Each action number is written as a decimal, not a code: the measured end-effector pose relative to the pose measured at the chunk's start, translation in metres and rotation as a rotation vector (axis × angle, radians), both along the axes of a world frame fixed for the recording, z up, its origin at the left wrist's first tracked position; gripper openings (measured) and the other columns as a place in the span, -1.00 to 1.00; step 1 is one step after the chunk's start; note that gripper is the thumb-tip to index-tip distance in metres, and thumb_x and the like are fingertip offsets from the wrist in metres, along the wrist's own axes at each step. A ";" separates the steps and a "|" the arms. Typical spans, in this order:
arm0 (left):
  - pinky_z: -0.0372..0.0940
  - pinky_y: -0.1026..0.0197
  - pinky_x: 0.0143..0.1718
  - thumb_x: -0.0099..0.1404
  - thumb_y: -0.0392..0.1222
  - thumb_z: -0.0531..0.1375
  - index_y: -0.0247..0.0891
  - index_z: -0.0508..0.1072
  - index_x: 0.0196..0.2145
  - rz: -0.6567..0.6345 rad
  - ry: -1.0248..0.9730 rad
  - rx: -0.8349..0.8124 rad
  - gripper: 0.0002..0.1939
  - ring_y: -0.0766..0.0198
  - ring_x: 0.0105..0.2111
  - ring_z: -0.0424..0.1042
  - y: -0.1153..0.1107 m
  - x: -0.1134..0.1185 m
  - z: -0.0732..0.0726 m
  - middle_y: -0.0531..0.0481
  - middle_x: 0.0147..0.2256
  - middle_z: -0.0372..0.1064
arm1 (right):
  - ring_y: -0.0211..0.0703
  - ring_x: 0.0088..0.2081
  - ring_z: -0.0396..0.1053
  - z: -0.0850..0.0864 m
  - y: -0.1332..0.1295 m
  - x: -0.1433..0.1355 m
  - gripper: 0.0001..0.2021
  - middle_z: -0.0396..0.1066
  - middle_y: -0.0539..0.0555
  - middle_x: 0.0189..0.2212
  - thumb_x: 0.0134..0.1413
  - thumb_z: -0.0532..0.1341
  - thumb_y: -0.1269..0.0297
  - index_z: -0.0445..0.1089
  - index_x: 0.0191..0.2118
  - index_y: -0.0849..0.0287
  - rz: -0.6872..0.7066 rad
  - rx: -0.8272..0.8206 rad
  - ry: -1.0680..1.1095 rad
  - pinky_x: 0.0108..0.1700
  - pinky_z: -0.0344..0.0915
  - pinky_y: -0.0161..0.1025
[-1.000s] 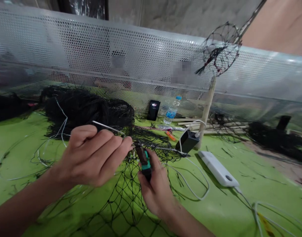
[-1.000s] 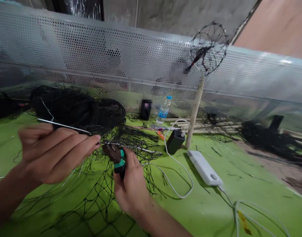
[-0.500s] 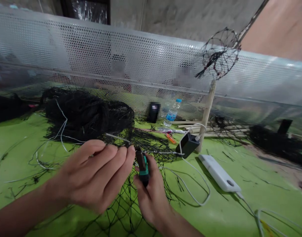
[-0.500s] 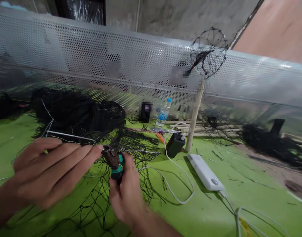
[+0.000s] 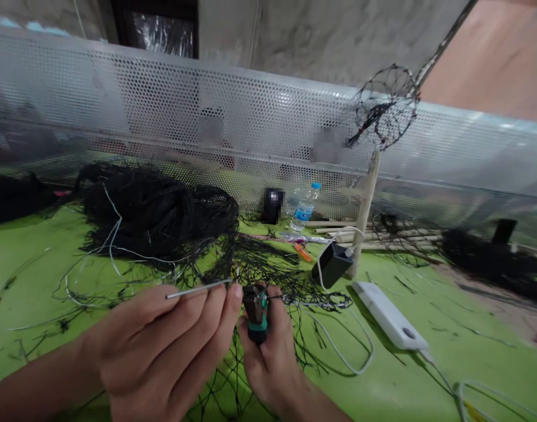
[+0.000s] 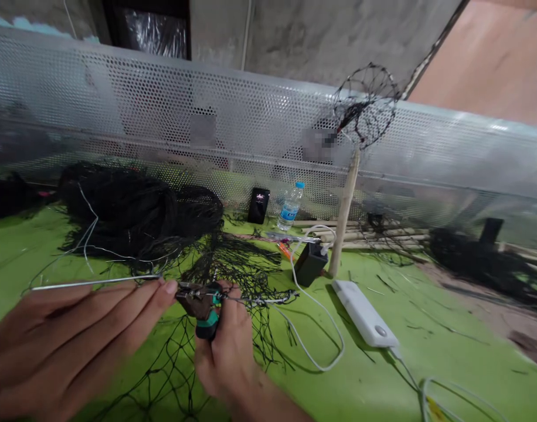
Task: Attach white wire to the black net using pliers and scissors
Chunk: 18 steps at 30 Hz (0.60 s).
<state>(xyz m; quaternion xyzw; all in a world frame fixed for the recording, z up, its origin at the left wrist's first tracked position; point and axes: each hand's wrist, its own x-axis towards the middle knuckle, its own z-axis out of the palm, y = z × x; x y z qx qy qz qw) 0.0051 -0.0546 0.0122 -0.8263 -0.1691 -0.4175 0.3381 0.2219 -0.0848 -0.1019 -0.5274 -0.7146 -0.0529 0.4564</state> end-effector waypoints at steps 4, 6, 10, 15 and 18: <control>0.40 0.23 -0.21 0.50 -0.36 0.12 -0.29 0.63 0.00 0.043 0.081 0.224 -0.71 0.26 -0.13 0.58 0.002 0.002 0.003 -0.02 -0.03 0.62 | 0.16 -0.15 0.57 0.010 0.001 -0.002 -0.38 0.55 0.29 -0.01 0.20 0.16 0.35 0.04 0.36 0.20 -0.011 -0.030 -0.014 -0.25 0.50 -0.02; 0.39 0.20 -0.22 0.51 -0.36 0.11 -0.34 0.62 0.01 0.061 0.074 0.223 -0.70 0.26 -0.14 0.58 0.005 0.001 0.005 -0.05 -0.06 0.62 | 0.12 -0.26 0.56 0.018 0.002 -0.004 -0.44 0.56 0.24 -0.12 0.18 0.17 0.32 0.10 0.28 0.19 0.003 -0.074 -0.004 -0.44 0.36 -0.12; 0.38 0.16 -0.26 0.47 -0.37 0.19 -0.39 0.63 -0.01 0.046 0.131 0.269 -0.76 0.22 -0.17 0.58 0.013 -0.001 0.011 -0.08 -0.11 0.63 | -0.02 -0.49 0.41 0.031 0.002 -0.007 -0.61 0.47 0.04 -0.38 0.13 0.16 0.35 0.16 0.08 0.12 0.037 -0.114 0.033 -0.54 0.12 -0.19; 0.35 0.19 -0.28 0.45 -0.37 0.23 -0.38 0.66 -0.06 0.027 0.166 0.381 -0.80 0.28 -0.22 0.56 0.030 -0.003 0.013 -0.05 -0.16 0.65 | -0.14 -0.60 0.23 0.036 0.001 -0.011 -0.59 0.33 -0.10 -0.52 0.13 0.14 0.39 0.18 0.11 0.11 0.062 -0.193 0.113 -0.51 0.05 -0.20; 0.33 0.20 -0.29 0.46 -0.39 0.22 -0.38 0.67 -0.11 0.065 0.141 0.410 -0.81 0.31 -0.28 0.53 0.042 0.002 0.012 -0.03 -0.22 0.65 | -0.14 -0.59 0.20 0.034 0.002 -0.013 -0.62 0.30 -0.11 -0.54 0.12 0.13 0.39 0.21 0.08 0.12 0.081 -0.239 0.144 -0.49 0.00 -0.20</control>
